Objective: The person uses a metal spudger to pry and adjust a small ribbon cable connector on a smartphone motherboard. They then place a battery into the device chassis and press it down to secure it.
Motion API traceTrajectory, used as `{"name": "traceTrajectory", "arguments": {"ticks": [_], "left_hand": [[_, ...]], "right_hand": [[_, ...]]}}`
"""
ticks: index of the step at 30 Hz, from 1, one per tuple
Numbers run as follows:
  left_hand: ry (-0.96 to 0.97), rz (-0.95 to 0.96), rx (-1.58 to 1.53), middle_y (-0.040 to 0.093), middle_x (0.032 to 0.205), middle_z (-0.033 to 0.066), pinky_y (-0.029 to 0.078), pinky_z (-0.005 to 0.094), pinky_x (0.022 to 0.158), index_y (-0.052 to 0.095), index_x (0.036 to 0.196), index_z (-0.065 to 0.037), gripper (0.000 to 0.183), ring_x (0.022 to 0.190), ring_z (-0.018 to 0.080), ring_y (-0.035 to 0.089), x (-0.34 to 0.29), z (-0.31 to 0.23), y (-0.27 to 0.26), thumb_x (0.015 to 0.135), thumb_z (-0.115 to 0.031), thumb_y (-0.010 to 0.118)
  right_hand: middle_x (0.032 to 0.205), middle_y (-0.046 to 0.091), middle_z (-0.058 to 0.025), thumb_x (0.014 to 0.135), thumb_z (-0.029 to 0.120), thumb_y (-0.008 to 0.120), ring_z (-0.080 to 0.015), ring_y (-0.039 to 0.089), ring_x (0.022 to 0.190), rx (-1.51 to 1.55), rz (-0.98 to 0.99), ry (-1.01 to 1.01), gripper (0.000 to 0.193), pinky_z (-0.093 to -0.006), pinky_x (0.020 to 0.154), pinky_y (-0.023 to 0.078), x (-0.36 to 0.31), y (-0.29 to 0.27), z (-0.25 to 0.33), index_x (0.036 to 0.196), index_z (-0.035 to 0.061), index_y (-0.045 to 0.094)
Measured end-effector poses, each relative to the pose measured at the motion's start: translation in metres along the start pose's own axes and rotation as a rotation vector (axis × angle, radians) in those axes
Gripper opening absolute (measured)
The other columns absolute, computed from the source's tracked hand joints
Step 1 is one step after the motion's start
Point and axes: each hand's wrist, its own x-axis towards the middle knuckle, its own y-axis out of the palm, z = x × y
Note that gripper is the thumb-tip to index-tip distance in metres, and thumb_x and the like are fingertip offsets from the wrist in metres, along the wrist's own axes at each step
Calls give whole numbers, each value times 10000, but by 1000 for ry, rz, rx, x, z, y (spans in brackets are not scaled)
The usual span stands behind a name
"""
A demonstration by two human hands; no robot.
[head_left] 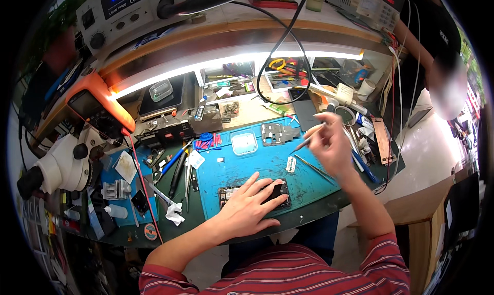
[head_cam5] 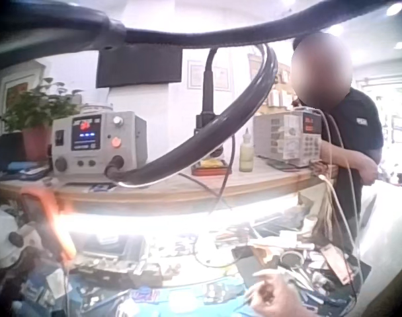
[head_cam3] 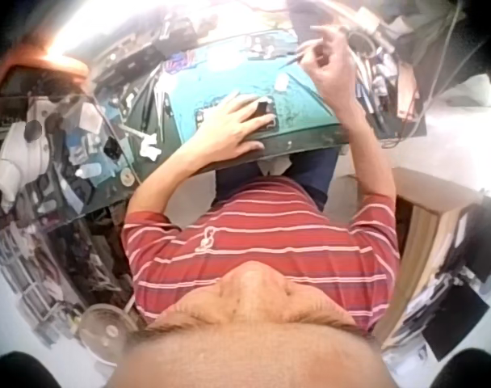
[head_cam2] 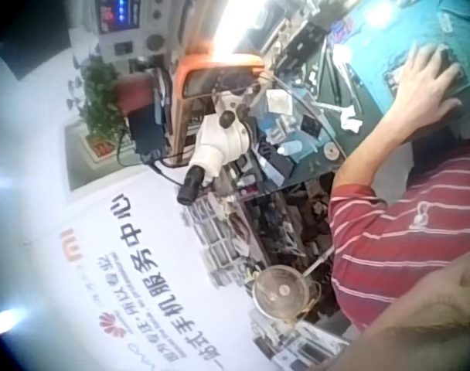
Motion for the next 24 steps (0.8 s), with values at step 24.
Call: {"name": "traceTrajectory", "arguments": {"ticks": [24], "left_hand": [[-44, 36, -30, 553, 1560, 114, 341, 603, 1265, 651, 1438, -161, 661, 1419, 322, 525, 1, -1, -2, 874, -462, 819]], "right_hand": [[984, 781, -131, 1029, 27, 667, -271, 762, 784, -40, 99, -300, 438, -357, 704, 593, 37, 82, -28, 1456, 35, 571]]}}
